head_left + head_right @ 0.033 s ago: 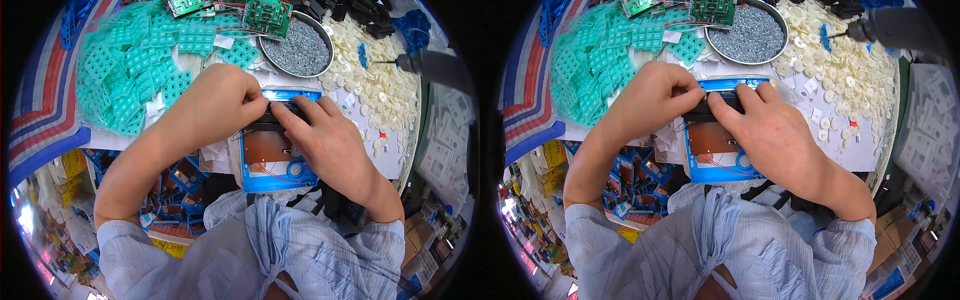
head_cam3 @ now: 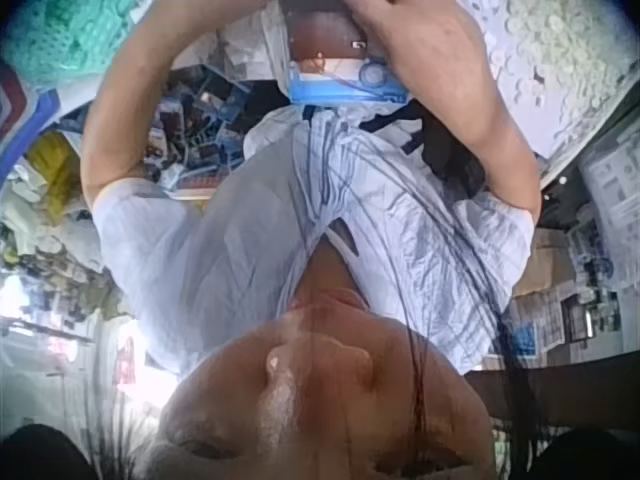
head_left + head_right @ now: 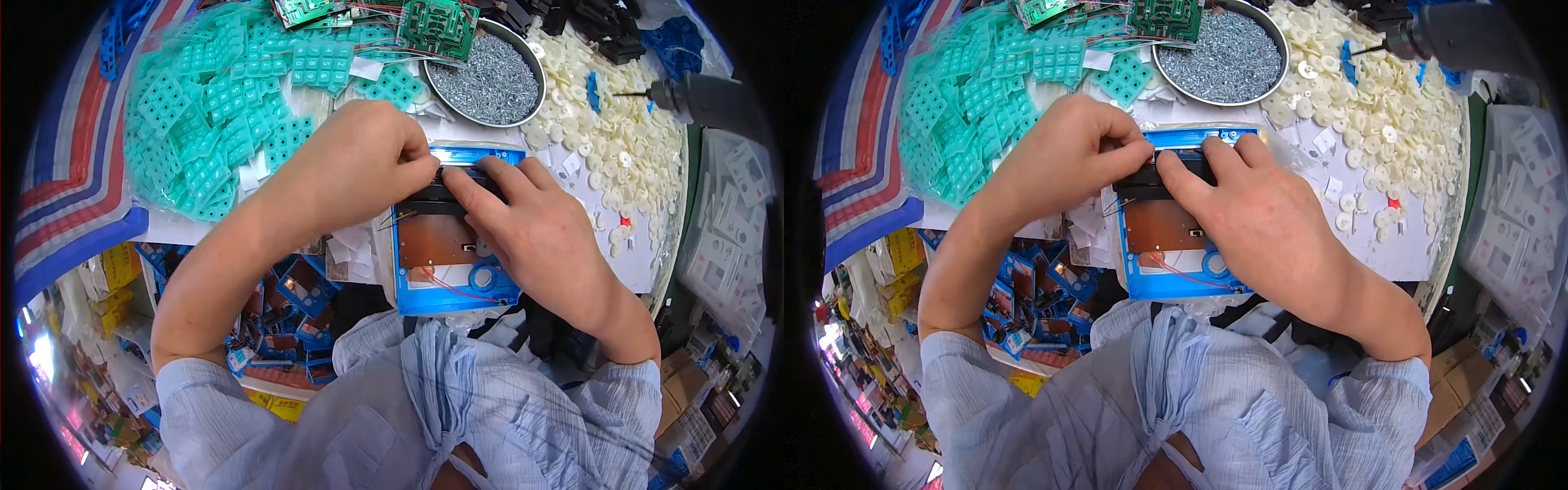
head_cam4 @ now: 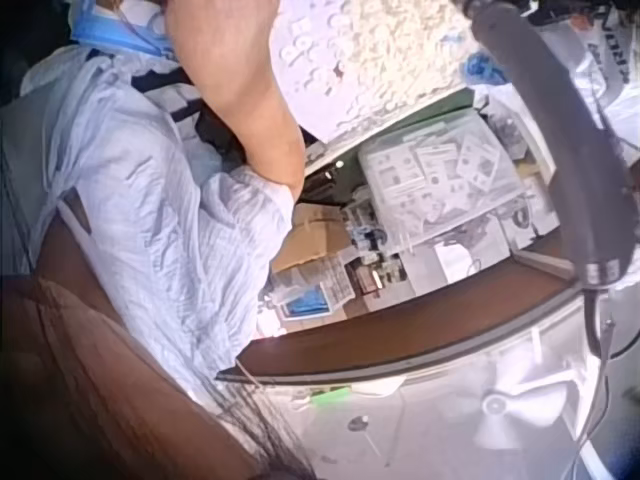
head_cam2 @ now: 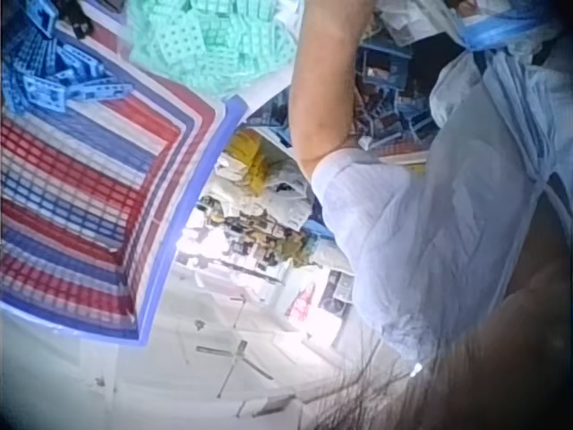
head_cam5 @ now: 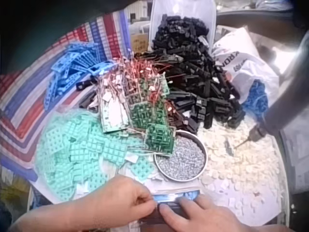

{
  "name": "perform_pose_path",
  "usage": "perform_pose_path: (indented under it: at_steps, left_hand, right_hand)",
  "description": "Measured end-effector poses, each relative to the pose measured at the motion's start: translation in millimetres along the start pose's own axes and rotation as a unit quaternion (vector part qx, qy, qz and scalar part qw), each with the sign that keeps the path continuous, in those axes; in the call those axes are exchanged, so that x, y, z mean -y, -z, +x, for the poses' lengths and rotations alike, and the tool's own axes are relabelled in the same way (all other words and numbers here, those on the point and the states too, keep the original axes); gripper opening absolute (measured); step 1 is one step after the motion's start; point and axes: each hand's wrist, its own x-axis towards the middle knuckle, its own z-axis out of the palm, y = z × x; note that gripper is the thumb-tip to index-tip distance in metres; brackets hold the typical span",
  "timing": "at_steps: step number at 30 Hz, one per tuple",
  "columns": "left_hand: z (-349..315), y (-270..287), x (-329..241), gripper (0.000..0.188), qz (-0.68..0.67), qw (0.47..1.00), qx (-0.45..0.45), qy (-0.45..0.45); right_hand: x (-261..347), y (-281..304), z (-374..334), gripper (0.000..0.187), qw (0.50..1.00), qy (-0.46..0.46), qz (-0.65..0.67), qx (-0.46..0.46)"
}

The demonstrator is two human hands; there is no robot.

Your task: Assembling a blue electronic calculator by inserting buttons and a PCB, then screwing the components together.

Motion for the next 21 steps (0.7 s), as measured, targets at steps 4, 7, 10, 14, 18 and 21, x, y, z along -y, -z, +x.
perform_pose_path:
  at_steps: [4, 7, 10, 14, 18, 21]
  left_hand:
    - [12.2, 3.4, -0.7, 0.020, -0.023, 0.998, 0.044, 0.035]
    - [18.6, 6.5, 1.7, 0.017, 0.002, 0.998, 0.068, 0.014]
    - [20.2, 7.4, 1.7, 0.017, 0.005, 0.997, 0.077, 0.019]
    - [16.2, -3.2, 6.4, 0.019, -0.030, 0.997, 0.050, 0.045]
    - [14.8, -5.0, 5.8, 0.021, -0.028, 0.998, 0.036, 0.036]
    - [23.3, 13.2, -0.8, 0.023, 0.029, 0.997, 0.072, 0.003]
  right_hand:
    - [-4.7, -0.7, 1.5, 0.061, 0.999, 0.035, 0.019, -0.015]
    - [-5.2, 1.5, 2.4, 0.061, 0.999, 0.037, 0.027, -0.012]
    - [-2.9, 3.3, 3.9, 0.050, 1.000, 0.010, 0.028, 0.003]
    - [-7.3, -3.0, 3.9, 0.061, 0.998, 0.048, 0.029, -0.021]
    - [-8.0, -6.1, 4.8, 0.059, 0.995, 0.044, 0.062, -0.062]
    - [-10.6, -9.1, 0.4, 0.059, 0.992, 0.020, 0.093, -0.087]
